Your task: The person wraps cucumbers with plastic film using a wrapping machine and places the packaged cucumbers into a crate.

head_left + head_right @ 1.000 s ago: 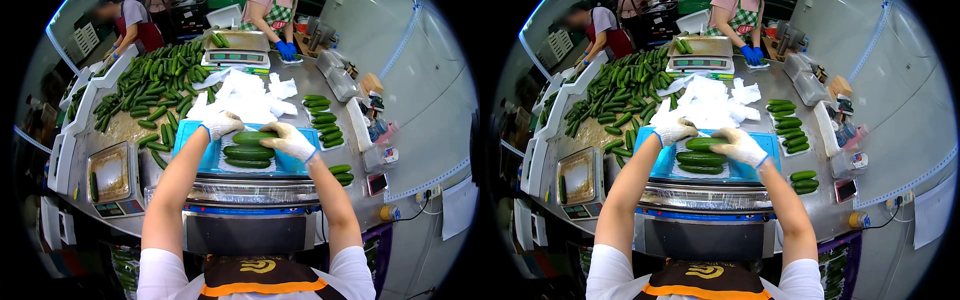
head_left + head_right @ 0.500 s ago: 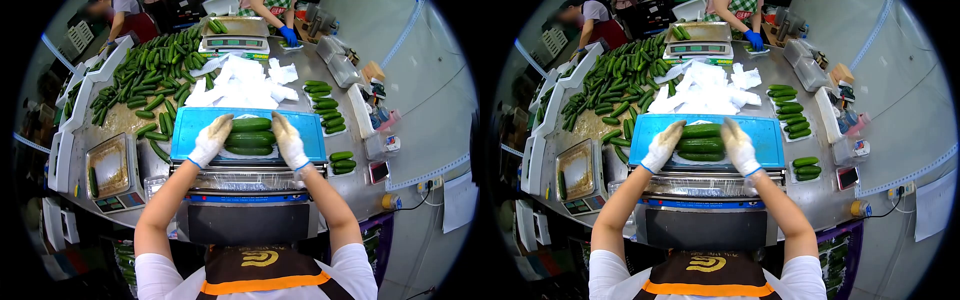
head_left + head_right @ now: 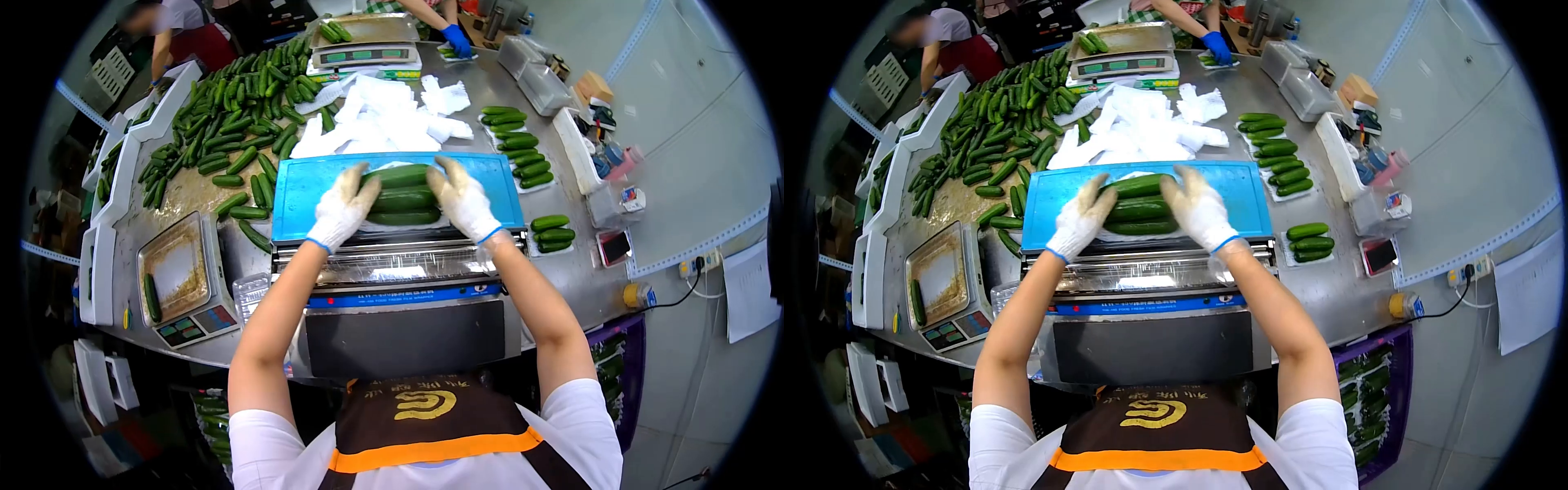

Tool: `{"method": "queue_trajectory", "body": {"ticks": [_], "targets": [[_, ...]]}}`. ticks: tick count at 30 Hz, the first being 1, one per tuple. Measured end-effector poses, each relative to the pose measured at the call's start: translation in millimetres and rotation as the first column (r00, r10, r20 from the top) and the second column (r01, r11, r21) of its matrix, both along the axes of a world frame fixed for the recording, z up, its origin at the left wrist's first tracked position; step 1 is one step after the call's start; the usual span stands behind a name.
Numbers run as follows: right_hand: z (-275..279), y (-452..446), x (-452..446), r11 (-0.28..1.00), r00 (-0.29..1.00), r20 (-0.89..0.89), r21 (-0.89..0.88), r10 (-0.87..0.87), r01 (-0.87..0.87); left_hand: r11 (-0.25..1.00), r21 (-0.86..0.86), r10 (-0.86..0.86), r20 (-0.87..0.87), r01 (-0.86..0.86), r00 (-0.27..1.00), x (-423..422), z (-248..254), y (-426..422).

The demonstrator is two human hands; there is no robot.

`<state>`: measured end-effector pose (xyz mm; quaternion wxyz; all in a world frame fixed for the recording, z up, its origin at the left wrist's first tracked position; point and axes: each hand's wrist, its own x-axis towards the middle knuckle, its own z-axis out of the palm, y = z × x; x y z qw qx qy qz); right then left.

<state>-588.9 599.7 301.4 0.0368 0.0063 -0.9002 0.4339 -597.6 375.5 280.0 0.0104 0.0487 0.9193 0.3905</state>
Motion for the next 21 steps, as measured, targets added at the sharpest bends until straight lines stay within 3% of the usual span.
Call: {"method": "queue_trajectory", "body": {"ticks": [2,4,7,10,12,14,17,20,21], "targets": [[0.0,29.0,11.0,0.986,0.998,-0.046,-0.162,-0.046,0.038,0.992,-0.050,0.107,-0.100,-0.112,0.989,17.5,10.7,-9.0],[0.8,67.4,34.7,0.983,0.993,-0.117,-0.185,-0.011,-0.010,0.990,-0.025,0.108,-0.479,-0.136,0.871,43.0,0.3,-40.1],[9.3,112.5,80.3,0.963,0.995,0.019,0.256,-0.096,0.088,0.926,-0.314,0.036,-0.477,-0.209,0.878,92.3,11.5,-76.0],[-2.5,126.5,105.2,0.924,0.980,0.160,0.380,-0.119,0.050,0.838,-0.527,-0.056,-0.338,-0.140,0.940,122.8,13.5,-80.5],[-12.7,117.6,104.3,0.917,0.964,0.235,0.398,-0.121,0.018,0.835,-0.517,-0.093,-0.467,-0.187,0.879,124.0,1.5,-65.8],[-18.6,99.6,95.3,0.852,0.939,0.256,0.520,-0.228,0.065,0.804,-0.582,-0.088,-0.317,-0.121,0.945,118.2,-4.3,-46.7],[-30.9,95.0,95.2,0.956,0.968,0.186,0.271,-0.169,0.115,0.877,-0.450,-0.025,-0.394,-0.169,0.919,106.1,-28.2,-26.3],[-27.6,98.9,107.4,0.979,0.963,0.211,-0.075,-0.169,0.189,0.943,-0.290,0.075,-0.289,-0.162,0.954,111.8,-31.1,-33.2],[-26.6,103.3,116.0,0.948,0.959,0.242,-0.241,-0.149,0.209,0.973,-0.169,0.158,-0.006,-0.157,0.987,120.8,-8.0,-33.1]]}}
